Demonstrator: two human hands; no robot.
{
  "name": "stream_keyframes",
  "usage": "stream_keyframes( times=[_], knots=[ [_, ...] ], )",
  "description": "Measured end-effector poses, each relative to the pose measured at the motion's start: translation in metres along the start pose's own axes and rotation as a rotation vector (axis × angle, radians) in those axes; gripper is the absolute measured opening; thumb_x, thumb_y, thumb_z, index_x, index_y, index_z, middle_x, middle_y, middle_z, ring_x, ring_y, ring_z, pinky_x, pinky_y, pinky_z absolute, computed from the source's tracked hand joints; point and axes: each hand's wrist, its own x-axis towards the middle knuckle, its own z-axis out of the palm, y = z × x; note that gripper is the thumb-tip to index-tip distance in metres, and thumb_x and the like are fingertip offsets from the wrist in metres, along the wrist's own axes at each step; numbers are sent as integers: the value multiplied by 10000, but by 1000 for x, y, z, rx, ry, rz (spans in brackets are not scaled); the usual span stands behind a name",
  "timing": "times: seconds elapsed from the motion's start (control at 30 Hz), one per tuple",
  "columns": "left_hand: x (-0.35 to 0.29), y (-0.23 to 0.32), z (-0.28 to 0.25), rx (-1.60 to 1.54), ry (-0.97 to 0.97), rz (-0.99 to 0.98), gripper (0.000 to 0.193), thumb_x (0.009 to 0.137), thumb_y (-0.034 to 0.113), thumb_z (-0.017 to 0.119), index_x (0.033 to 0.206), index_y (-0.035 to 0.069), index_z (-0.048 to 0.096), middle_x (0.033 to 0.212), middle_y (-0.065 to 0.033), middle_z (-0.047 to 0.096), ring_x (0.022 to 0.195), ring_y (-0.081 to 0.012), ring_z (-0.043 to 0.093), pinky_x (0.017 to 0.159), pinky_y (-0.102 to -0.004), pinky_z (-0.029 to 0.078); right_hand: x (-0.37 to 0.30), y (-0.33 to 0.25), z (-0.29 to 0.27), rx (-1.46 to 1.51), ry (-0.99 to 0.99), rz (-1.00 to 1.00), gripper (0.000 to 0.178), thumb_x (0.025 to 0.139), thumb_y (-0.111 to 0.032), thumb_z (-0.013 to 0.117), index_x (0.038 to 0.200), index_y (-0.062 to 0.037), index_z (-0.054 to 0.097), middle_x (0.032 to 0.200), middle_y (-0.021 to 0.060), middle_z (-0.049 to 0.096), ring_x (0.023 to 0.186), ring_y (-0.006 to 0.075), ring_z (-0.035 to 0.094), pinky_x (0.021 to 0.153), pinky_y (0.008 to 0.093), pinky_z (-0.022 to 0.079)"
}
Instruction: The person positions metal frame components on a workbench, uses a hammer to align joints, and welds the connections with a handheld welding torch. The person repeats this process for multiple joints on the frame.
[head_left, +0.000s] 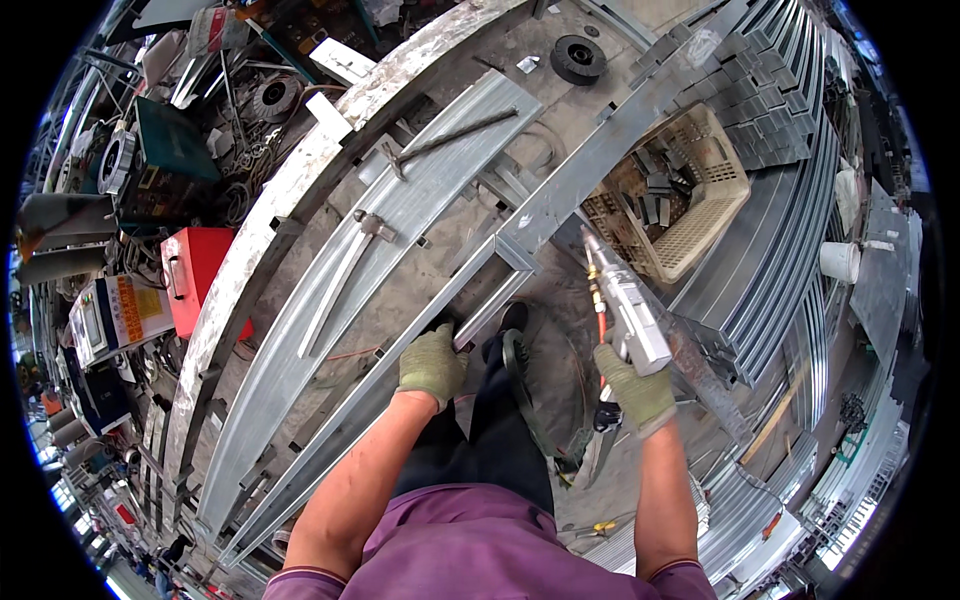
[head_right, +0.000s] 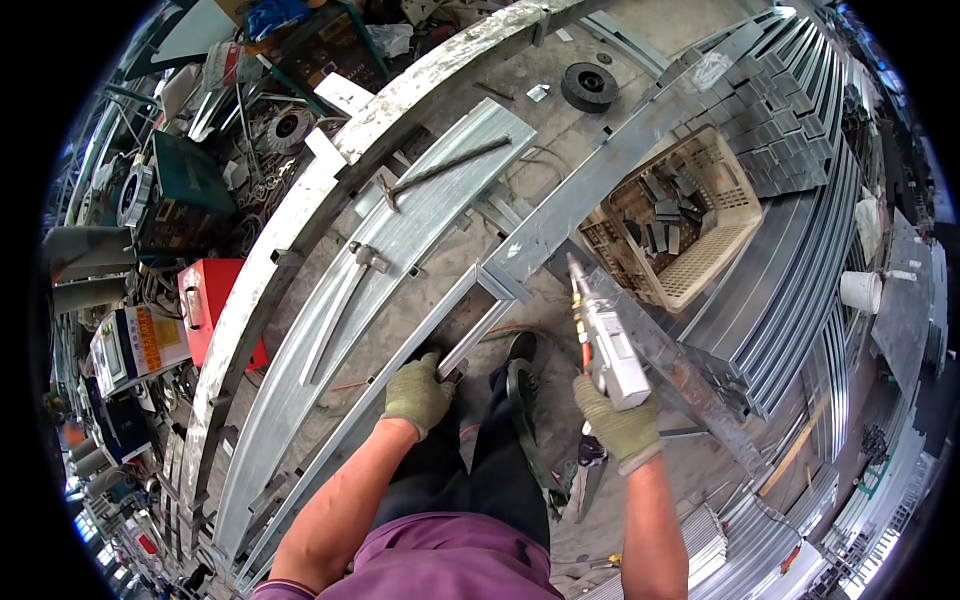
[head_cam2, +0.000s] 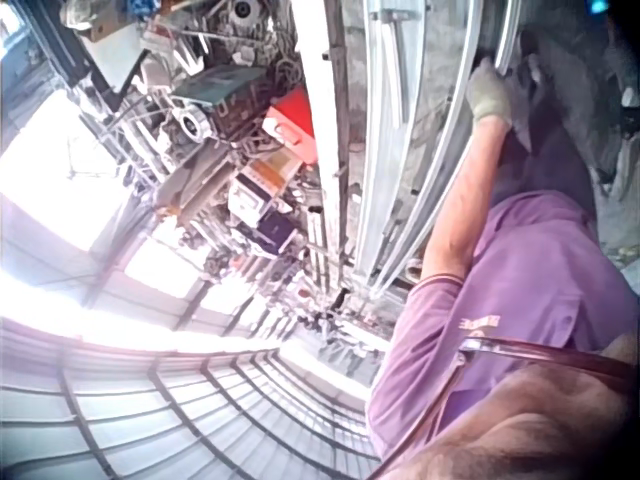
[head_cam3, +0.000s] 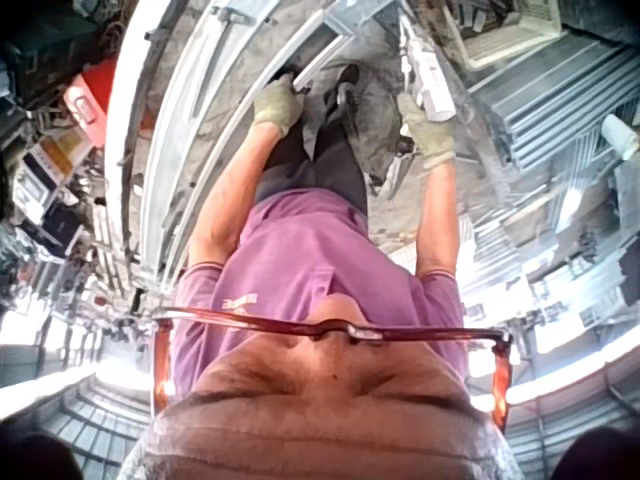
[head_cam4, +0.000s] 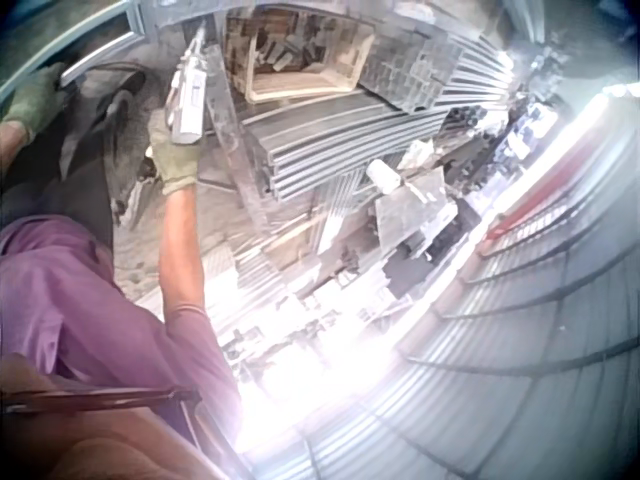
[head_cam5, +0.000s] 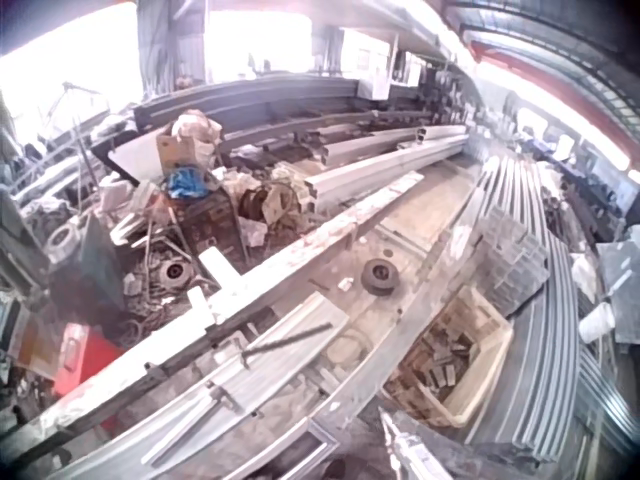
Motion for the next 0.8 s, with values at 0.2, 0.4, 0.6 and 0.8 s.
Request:
stream_keyframes(
  times=[0.2, 0.4, 0.6, 0.8],
  knots=[
    [0, -4, 3, -39, 5, -9, 432, 964, 370, 737, 1257, 53, 722, 1044, -248, 776, 1040, -463, 733, 923, -572, 563, 31, 14, -20, 97, 147, 30, 287, 965, -127, 834, 1205, -24, 715, 1028, 12, 718, 888, 124, 667, 747, 355, 572],
    [1, 5, 3, -26, -12, -18, 331, 943, 333, 728, 1160, 84, 729, 1016, -225, 793, 1014, -443, 757, 917, -565, 578, 94, 93, -44, 91, 294, 300, 442, 894, -362, 902, 1149, -15, 802, 1022, 48, 784, 872, 149, 717, 777, 374, 590],
    [1, 3, 11, -20, 47, -53, 396, 921, 353, 757, 1213, 85, 755, 1045, -226, 797, 1024, -437, 757, 925, -559, 584, 160, 144, -52, 258, 358, 244, 270, 913, -170, 895, 1104, -64, 735, 934, 12, 707, 758, 146, 679, 670, 346, 563],
    [2, 13, 0, 28, 38, -117, 445, 889, 386, 798, 1209, 77, 793, 1017, -242, 792, 992, -438, 755, 911, -544, 583, 257, 237, -74, 298, 282, 276, 447, 873, -190, 924, 1244, -18, 743, 1092, 37, 732, 896, 177, 680, 781, 354, 571]
  ],
)
